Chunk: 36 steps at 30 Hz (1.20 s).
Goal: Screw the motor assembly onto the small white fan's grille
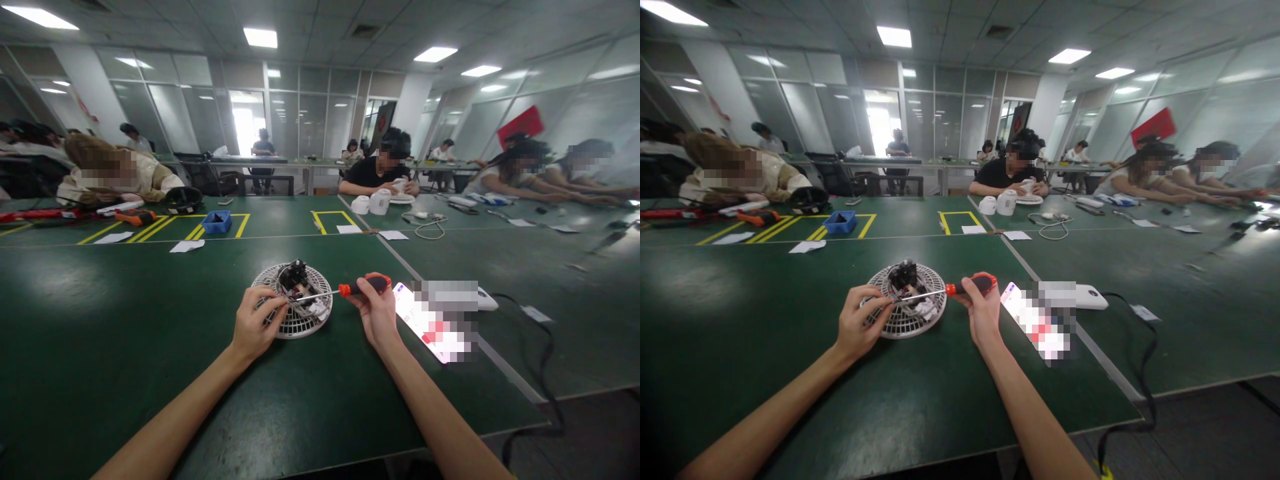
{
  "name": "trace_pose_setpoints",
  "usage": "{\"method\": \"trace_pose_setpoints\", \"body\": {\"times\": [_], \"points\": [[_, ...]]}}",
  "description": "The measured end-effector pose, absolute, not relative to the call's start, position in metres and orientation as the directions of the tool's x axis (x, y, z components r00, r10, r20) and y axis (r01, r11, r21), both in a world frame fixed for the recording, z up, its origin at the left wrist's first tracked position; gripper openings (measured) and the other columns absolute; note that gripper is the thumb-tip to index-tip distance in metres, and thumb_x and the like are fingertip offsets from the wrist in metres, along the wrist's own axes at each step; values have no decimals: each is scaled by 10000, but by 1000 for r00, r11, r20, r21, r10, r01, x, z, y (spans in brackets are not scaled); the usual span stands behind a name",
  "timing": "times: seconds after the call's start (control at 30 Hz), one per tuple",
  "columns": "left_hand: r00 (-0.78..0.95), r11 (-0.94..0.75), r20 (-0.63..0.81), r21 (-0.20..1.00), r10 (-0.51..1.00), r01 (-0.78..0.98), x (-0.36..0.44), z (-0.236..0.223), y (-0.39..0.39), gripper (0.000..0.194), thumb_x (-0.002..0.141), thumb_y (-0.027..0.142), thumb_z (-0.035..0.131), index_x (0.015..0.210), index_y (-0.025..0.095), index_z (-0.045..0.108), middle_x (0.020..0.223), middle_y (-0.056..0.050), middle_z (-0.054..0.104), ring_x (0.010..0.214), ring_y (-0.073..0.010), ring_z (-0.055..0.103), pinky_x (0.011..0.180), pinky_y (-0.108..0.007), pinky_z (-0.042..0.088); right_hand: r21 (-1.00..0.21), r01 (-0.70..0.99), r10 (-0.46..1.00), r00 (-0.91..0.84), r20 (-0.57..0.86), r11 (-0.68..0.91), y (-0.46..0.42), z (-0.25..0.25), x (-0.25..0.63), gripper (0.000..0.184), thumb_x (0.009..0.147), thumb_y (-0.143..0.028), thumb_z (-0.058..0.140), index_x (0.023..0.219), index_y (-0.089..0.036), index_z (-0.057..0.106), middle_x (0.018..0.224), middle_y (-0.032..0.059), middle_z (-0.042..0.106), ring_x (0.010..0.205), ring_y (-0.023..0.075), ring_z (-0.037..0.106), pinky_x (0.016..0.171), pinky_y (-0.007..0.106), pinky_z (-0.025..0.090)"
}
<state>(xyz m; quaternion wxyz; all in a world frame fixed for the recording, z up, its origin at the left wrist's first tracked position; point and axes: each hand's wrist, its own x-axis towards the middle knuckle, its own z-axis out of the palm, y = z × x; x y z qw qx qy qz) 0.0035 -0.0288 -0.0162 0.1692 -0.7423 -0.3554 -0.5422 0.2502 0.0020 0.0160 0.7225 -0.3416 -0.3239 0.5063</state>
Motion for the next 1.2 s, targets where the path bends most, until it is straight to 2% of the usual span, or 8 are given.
{"method": "trace_pose_setpoints", "body": {"times": [0.27, 0.6, 0.73, 0.93, 1.07, 1.2], "points": [[167, -675, 920, 128, 354, 727, 2, -16, -29, 181, 890, 124, 719, 1047, 207, 686, 1009, -52, 629, 984, -203, 616, 871, -390, 566, -829, -499, 962, 219, 161, 252, -2, 20, 252, 478, 578, -319, 947, 934, -261, 633, 856, -57, 599, 777, 132, 618, 626, 276, 649], [166, -658, 905, 149, 392, 738, -2, -16, -27, 133, 904, 159, 692, 1020, 217, 721, 1001, -56, 651, 979, -213, 624, 873, -401, 566, -840, -495, 975, 121, 187, 223, -6, 23, 256, 464, 600, -262, 921, 979, -277, 653, 916, -44, 662, 823, 157, 683, 751, 324, 645], [189, -660, 898, 137, 398, 739, -4, -16, -26, 138, 901, 152, 690, 1021, 215, 720, 1004, -60, 653, 985, -218, 622, 875, -400, 565, -836, -509, 977, 63, 203, 206, -7, 25, 258, 499, 597, -236, 921, 1013, -290, 651, 891, -55, 669, 861, 189, 736, 820, 370, 631], [182, -635, 898, 128, 399, 762, -3, -15, -27, 107, 913, 178, 693, 1008, 214, 725, 989, -59, 664, 962, -210, 634, 852, -397, 575, -841, -503, 975, 14, 224, 200, -7, 26, 260, 544, 593, -220, 923, 1051, -284, 636, 889, -58, 694, 893, 201, 755, 889, 369, 586], [83, -620, 909, 210, 409, 756, -5, -8, -25, 117, 925, 199, 692, 1021, 220, 756, 986, -57, 703, 943, -201, 648, 857, -382, 575, -903, -313, 955, 77, 286, 296, -4, 27, 267, 595, 605, -284, 938, 1109, -276, 623, 892, -27, 750, 814, 195, 732, 858, 378, 579], [10, -640, 844, 398, 536, 657, -17, 6, -20, 121, 922, 272, 711, 1001, 239, 797, 998, -55, 750, 940, -193, 683, 881, -373, 580, -937, -79, 940, 25, 340, 341, -7, 37, 276, 610, 589, -287, 957, 1106, -275, 634, 875, -4, 784, 758, 199, 713, 794, 372, 580]]}}
